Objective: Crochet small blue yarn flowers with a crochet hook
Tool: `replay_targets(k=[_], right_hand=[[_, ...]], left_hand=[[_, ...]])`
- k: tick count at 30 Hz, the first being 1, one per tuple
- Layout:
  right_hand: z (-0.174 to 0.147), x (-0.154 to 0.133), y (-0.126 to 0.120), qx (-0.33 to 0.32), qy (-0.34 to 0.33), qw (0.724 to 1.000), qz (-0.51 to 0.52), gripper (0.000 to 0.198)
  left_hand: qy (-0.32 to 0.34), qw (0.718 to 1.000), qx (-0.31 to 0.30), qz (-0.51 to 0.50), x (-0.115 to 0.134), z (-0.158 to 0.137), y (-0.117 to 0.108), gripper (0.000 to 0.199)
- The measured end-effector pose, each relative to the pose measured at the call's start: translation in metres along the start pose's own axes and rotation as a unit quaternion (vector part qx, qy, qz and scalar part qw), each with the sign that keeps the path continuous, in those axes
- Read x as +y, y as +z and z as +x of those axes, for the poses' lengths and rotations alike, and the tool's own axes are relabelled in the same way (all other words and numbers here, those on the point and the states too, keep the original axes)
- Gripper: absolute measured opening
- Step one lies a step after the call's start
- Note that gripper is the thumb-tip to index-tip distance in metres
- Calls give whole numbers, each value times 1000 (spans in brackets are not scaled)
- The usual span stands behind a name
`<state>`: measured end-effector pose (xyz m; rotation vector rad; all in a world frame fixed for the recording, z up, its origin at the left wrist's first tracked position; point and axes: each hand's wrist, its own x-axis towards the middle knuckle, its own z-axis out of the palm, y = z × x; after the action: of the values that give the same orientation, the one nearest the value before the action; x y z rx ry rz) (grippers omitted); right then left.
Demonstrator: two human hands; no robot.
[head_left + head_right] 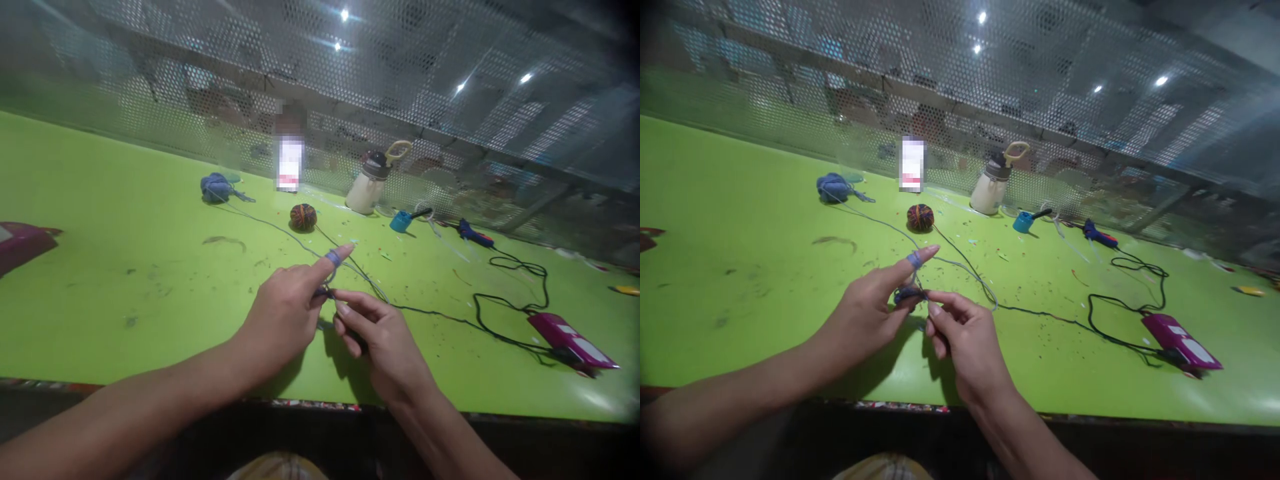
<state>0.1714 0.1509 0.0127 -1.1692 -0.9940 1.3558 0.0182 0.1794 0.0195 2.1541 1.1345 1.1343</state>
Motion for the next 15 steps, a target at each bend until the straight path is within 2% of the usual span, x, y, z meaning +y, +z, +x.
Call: replay_targets(k=[2, 4, 7, 9, 10, 15], right_hand=[[0, 4, 5, 4, -6, 999, 36, 23], [-2, 6, 9, 4, -9, 998, 65, 22], [-8, 8, 10, 4, -16, 996, 87, 20], [-11, 8, 7, -3, -36, 996, 79, 18], [-12, 8, 4, -12, -49, 997, 66, 16], [-18, 2, -14, -54, -112, 989, -84, 15]], left_hand=[[-36, 998, 11, -50, 1, 2, -1, 63], [-124, 978, -11, -166, 2, 8, -6, 64], [-233, 901, -74, -360, 2, 16, -16, 75], [-260, 858, -109, -430, 1, 18, -21, 76], [-265, 845, -123, -448, 0, 19, -23, 75], [-263, 817, -176, -482, 0, 17, -27, 73]])
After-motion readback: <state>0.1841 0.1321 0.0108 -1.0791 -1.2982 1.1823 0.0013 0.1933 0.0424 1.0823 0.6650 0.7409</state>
